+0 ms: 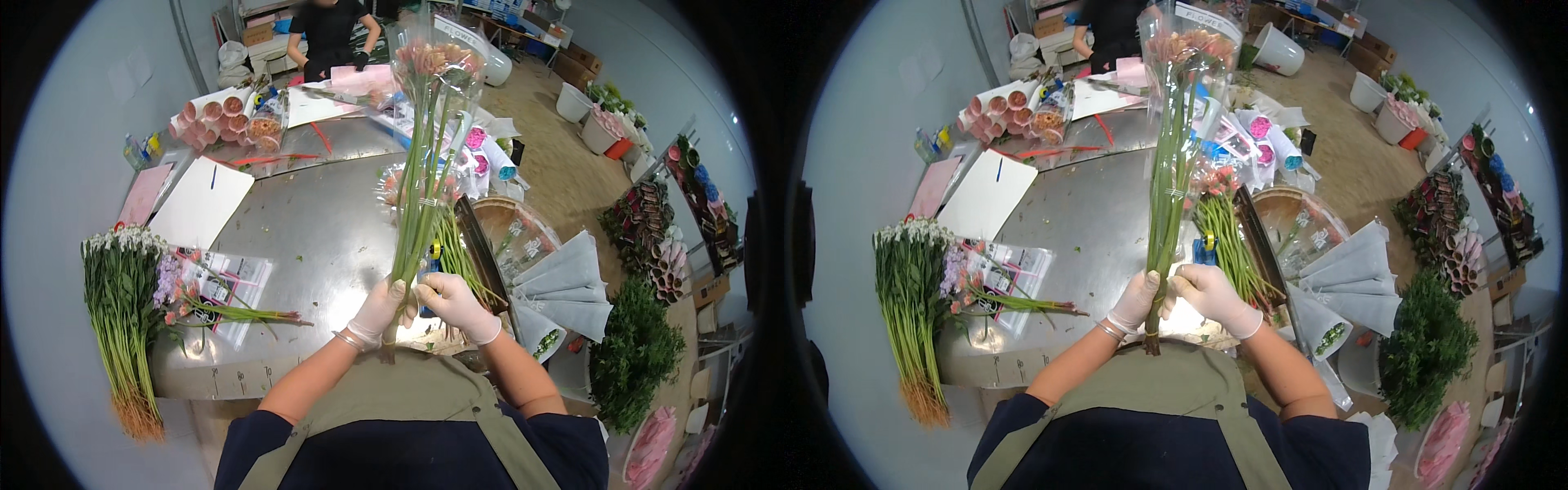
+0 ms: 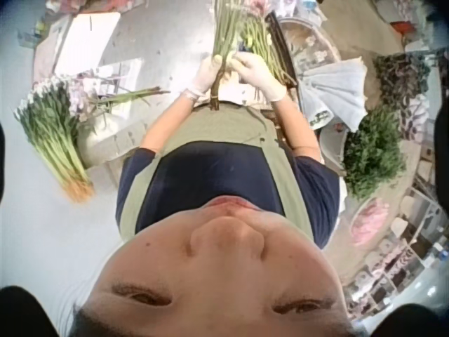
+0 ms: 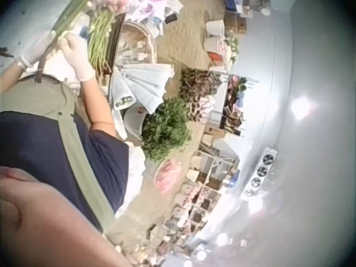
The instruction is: The person arranges orange flowers into a bouquet, adjusting stems and wrapping the bunch in clear plastic. The person handles multiple flower stems, aligns them, and secures the arrangement with plastic wrap.
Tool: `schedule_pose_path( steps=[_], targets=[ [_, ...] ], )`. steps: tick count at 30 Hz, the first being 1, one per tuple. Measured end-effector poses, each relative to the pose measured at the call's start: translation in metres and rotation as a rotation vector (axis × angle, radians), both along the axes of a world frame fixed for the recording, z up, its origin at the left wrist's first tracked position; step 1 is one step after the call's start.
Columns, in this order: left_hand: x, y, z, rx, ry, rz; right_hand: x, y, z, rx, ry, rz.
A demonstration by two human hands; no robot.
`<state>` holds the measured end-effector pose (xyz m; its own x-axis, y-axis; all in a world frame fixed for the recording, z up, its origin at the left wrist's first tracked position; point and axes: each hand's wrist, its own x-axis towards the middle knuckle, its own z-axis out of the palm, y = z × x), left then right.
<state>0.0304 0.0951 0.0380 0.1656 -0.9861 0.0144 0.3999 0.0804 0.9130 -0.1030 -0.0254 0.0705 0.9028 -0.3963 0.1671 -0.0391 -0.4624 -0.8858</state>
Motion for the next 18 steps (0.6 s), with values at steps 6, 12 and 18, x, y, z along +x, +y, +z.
schedule_pose_path(
  steps=[6,12,18],
  targets=[
    [0.014,-0.004,-0.016,0.074,-0.057,0.016,-0.009,-0.05,0.025,-0.122,-0.177,-0.016],
    [0.039,0.016,-0.028,0.173,-0.165,-0.064,-0.068,-0.192,0.161,0.527,-0.819,-0.365],
    [0.058,0.035,-0.041,0.349,-0.286,-0.104,-0.14,-0.307,0.232,0.689,-1.073,-0.393]
  ],
)
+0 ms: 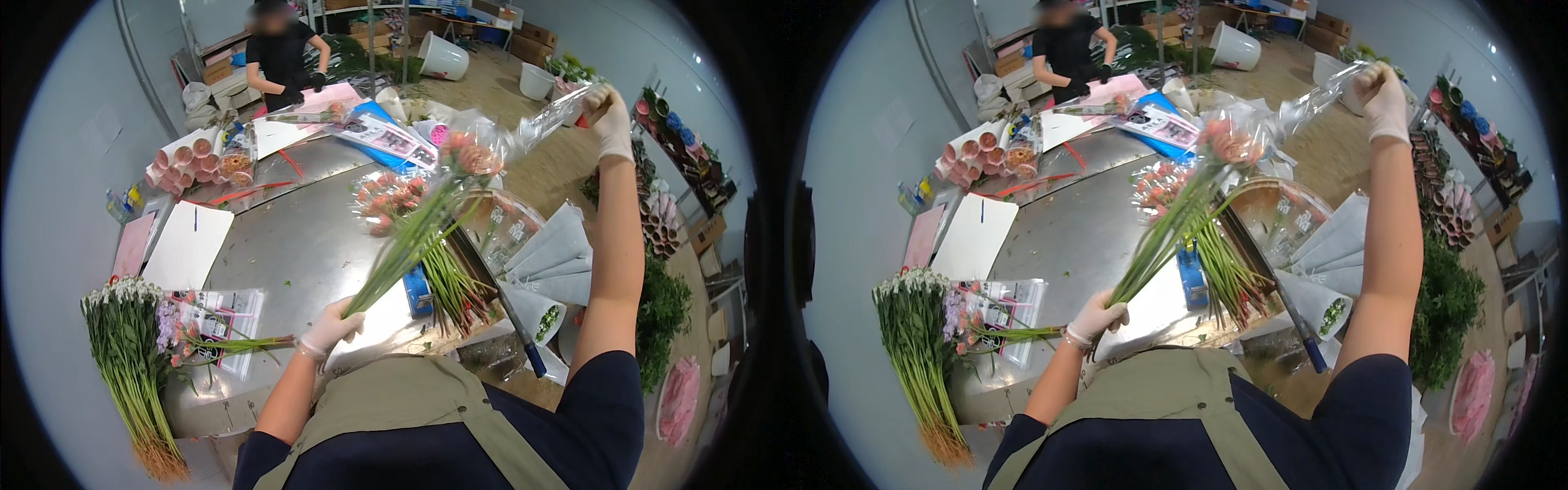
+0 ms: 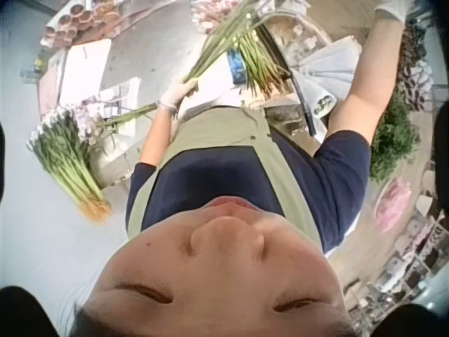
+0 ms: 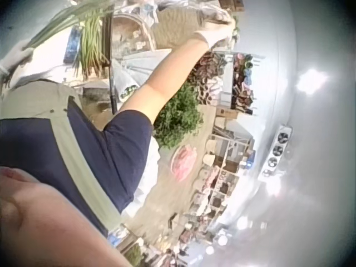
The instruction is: The person arranges orange flowers into a bouquet, adjusting stems and wrapping the bunch in clear plastic. The person handles multiple flower stems, aligns them, and secures the arrangement with plastic wrap.
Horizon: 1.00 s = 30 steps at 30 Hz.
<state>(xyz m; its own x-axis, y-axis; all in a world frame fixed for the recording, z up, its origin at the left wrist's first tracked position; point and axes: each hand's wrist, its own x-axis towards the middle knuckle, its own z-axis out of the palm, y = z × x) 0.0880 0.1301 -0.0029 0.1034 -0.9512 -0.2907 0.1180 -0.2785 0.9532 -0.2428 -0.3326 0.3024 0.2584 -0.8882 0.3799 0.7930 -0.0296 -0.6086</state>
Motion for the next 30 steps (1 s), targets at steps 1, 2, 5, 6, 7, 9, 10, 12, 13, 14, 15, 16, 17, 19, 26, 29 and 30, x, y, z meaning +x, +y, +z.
schedule_pose_path(
  steps=[1,2,5,6,7,9,10,12,13,14,15,16,17,19,26,29,30],
  targets=[
    [0.0,0.002,0.0,-0.006,-0.01,0.008,-0.018,-0.005,0.015,-0.022,0.017,-0.169],
    [0.0,0.007,0.002,-0.006,-0.022,0.026,-0.038,-0.021,0.023,-0.034,0.011,-0.223],
    [0.007,0.016,0.001,-0.064,-0.189,0.039,-0.106,-0.065,0.024,-0.187,-0.03,-0.288],
    [0.009,0.021,0.004,-0.093,-0.295,0.068,-0.098,-0.065,0.022,-0.12,-0.049,-0.477],
    [0.01,0.024,0.005,-0.127,-0.398,0.089,-0.097,-0.061,0.022,-0.056,-0.063,-0.673],
    [0.014,0.025,0.002,-0.127,-0.538,0.118,-0.119,-0.065,0.013,-0.173,0.009,-0.757],
    [0.015,0.03,0.008,-0.07,-0.525,0.152,-0.096,-0.042,0.003,-0.129,0.084,-0.795],
    [0.022,0.037,-0.012,-0.132,-0.642,0.202,-0.1,-0.041,-0.019,-0.116,0.177,-0.79],
    [0.021,0.038,-0.015,-0.152,-0.705,0.211,-0.106,-0.043,-0.034,-0.111,0.226,-0.794],
    [0.02,0.038,-0.015,-0.171,-0.771,0.225,-0.107,-0.043,-0.049,-0.048,0.399,-0.801],
    [0.019,0.038,-0.016,-0.19,-0.838,0.239,-0.102,-0.043,-0.072,-0.046,0.459,-0.723],
    [0.019,0.037,-0.018,-0.212,-0.855,0.271,-0.113,-0.054,-0.096,-0.001,0.792,-0.712],
    [0.019,0.035,-0.021,-0.234,-0.875,0.304,-0.106,-0.054,-0.125,0.093,0.827,-0.67],
    [0.021,0.038,-0.025,-0.27,-0.925,0.379,-0.085,-0.037,-0.171,-0.102,1.079,-0.679],
    [0.015,0.047,-0.021,-0.01,-0.457,0.358,-0.039,0.035,-0.305,0.427,0.787,-0.387],
    [0.009,0.043,-0.031,-0.17,-0.056,0.353,-0.017,0.076,-0.349,0.4,0.903,-0.24],
    [0.006,0.04,-0.034,-0.183,-0.04,0.344,0.009,0.101,-0.345,0.452,1.082,-0.252]
  ],
)
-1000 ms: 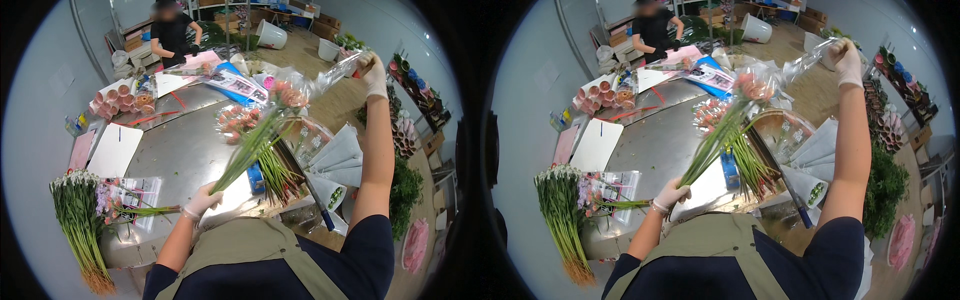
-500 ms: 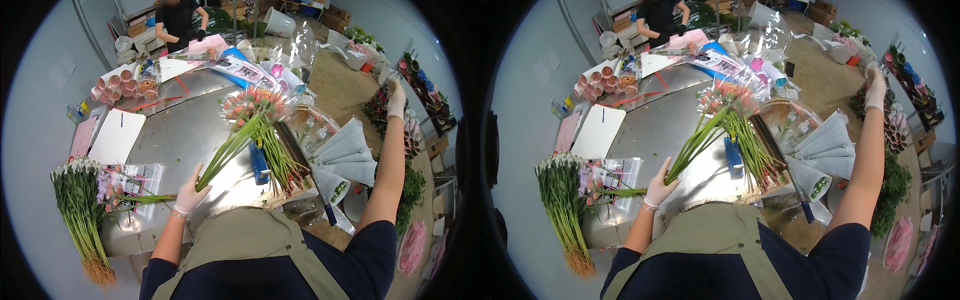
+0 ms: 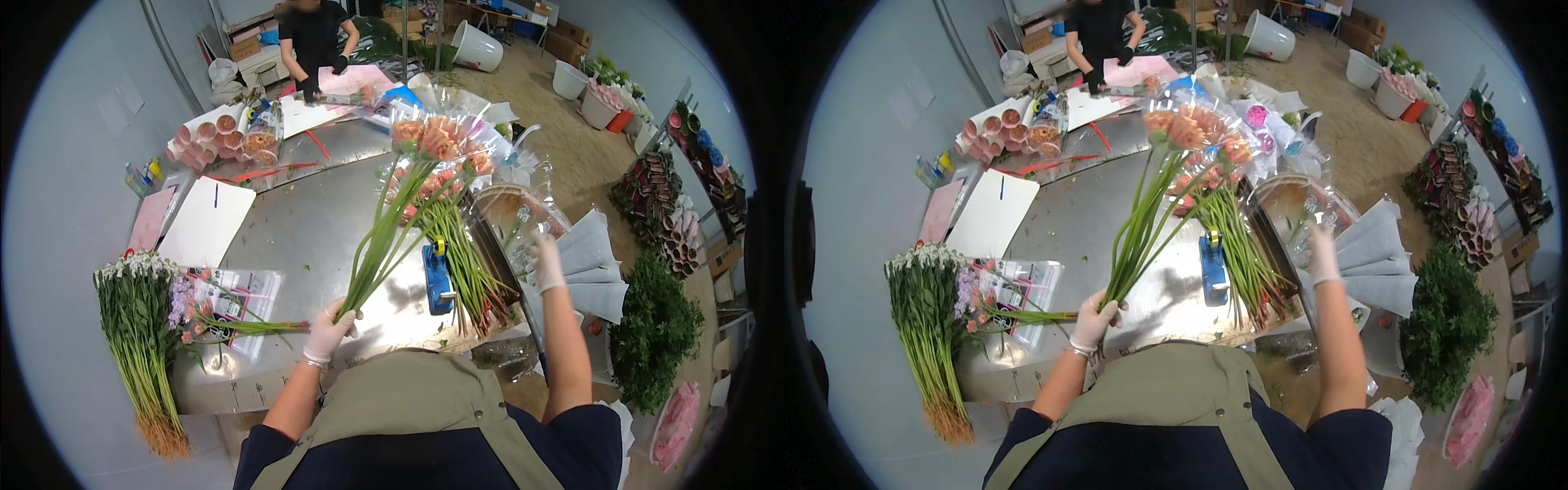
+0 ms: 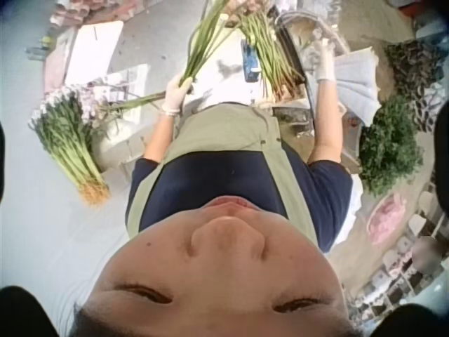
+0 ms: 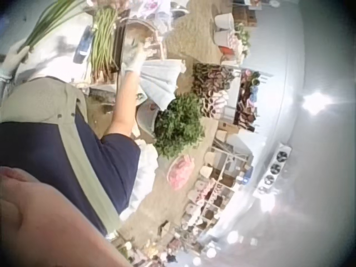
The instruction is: The person arranges orange flowers into a bouquet, adjusting stems and wrapping the bunch in clear plastic. The person handles multiple flower stems, aligns them, and secures the arrangement with plastic wrap.
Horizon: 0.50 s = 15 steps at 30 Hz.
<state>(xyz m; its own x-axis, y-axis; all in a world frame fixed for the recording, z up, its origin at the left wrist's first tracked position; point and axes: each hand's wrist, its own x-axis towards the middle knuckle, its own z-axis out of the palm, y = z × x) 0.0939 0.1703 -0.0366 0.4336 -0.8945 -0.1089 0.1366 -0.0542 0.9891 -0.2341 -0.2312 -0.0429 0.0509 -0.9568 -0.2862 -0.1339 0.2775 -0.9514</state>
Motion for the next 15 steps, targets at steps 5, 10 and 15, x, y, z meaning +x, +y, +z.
schedule_pose_path(
  steps=[5,10,15],
  targets=[
    [-0.027,-0.033,-0.003,-0.236,-0.011,-0.145,0.119,0.15,0.105,-0.287,-0.47,0.77],
    [-0.025,-0.054,0.009,-0.227,-0.183,-0.215,0.173,0.2,0.122,-0.45,-0.385,0.589],
    [-0.031,-0.067,0.075,-0.401,-0.263,0.006,0.171,0.232,0.126,-0.57,-0.303,0.565]
  ],
)
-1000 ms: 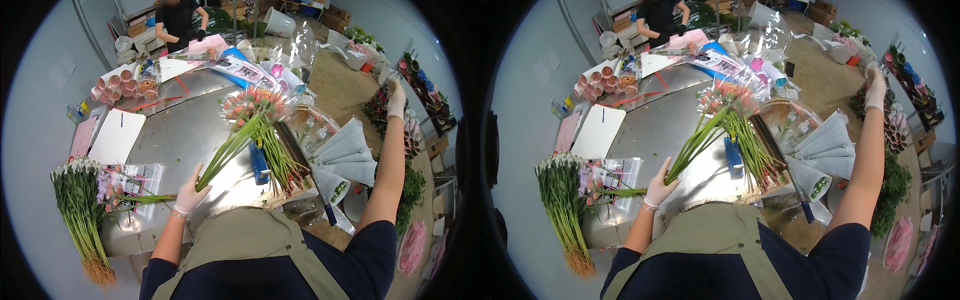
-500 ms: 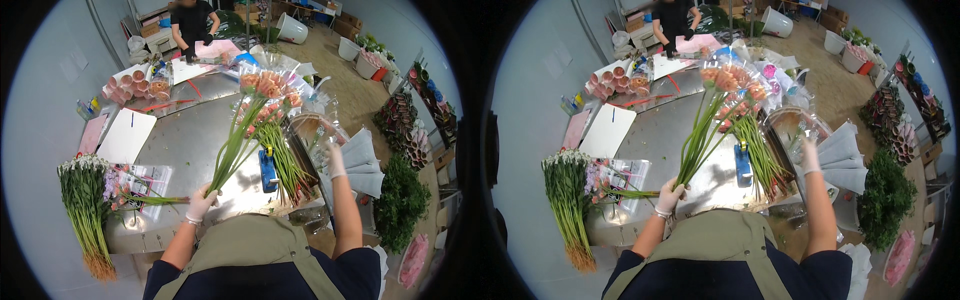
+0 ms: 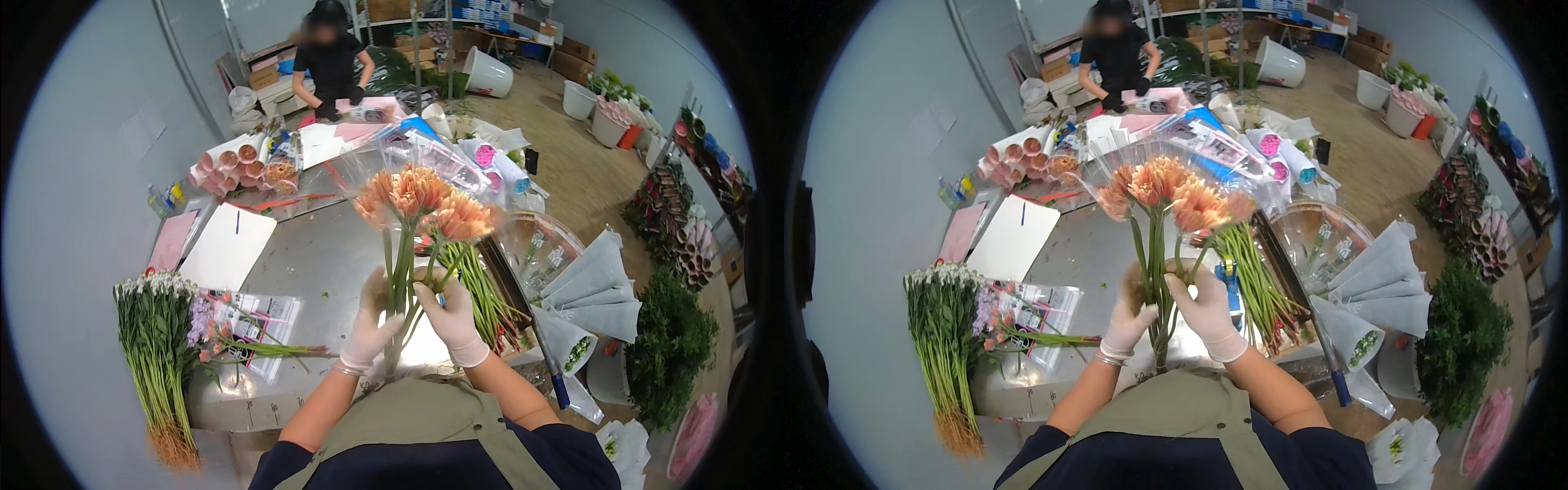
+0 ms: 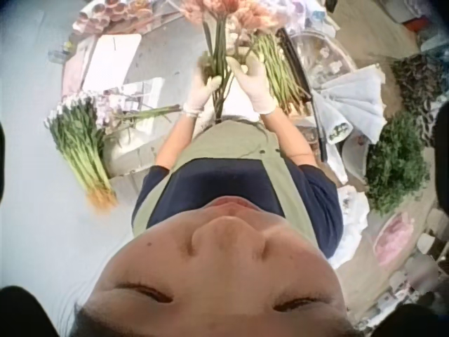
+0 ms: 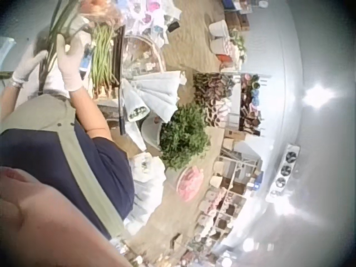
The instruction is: The person arranges orange flowers into a bouquet, adjusting stems and wrapping the bunch in clear plastic. The person handles multiple flower stems, aligns them, and secures the arrangement with plastic wrap.
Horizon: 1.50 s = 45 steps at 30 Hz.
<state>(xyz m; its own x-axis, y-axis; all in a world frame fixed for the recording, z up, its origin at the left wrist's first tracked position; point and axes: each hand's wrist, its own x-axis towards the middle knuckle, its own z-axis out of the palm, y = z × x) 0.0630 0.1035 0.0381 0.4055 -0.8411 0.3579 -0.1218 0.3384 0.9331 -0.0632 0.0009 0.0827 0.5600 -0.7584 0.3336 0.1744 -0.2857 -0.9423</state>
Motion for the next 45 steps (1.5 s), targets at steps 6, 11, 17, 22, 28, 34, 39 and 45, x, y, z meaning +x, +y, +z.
schedule_pose_path(
  steps=[6,11,17,22,28,34,39,45],
  targets=[
    [0.013,0.005,0.022,0.037,0.117,0.018,-0.013,0.016,0.029,-0.173,0.019,0.083],
    [0.003,0.02,0.052,0.064,0.15,0.047,-0.014,0.016,0.038,-0.222,-0.007,0.08],
    [0.009,0.026,0.063,0.116,0.229,0.054,-0.008,0.018,0.034,0.046,-0.087,0.21],
    [0.009,0.022,0.055,-0.016,0.276,0.042,-0.001,0.019,0.028,0.037,-0.157,0.189],
    [0.006,0.018,0.053,-0.025,0.318,0.078,0.001,0.016,0.033,0.06,-0.173,0.269],
    [0.005,0.015,0.041,-0.083,0.341,0.209,-0.001,0.015,0.028,0.325,-0.264,0.34],
    [-0.005,0.01,0.048,-0.102,0.21,0.292,0.008,0.016,0.029,0.298,-0.196,0.302],
    [-0.01,0.01,0.05,0.002,0.194,0.325,0.007,0.014,0.03,0.405,-0.1,0.337]
  ],
)
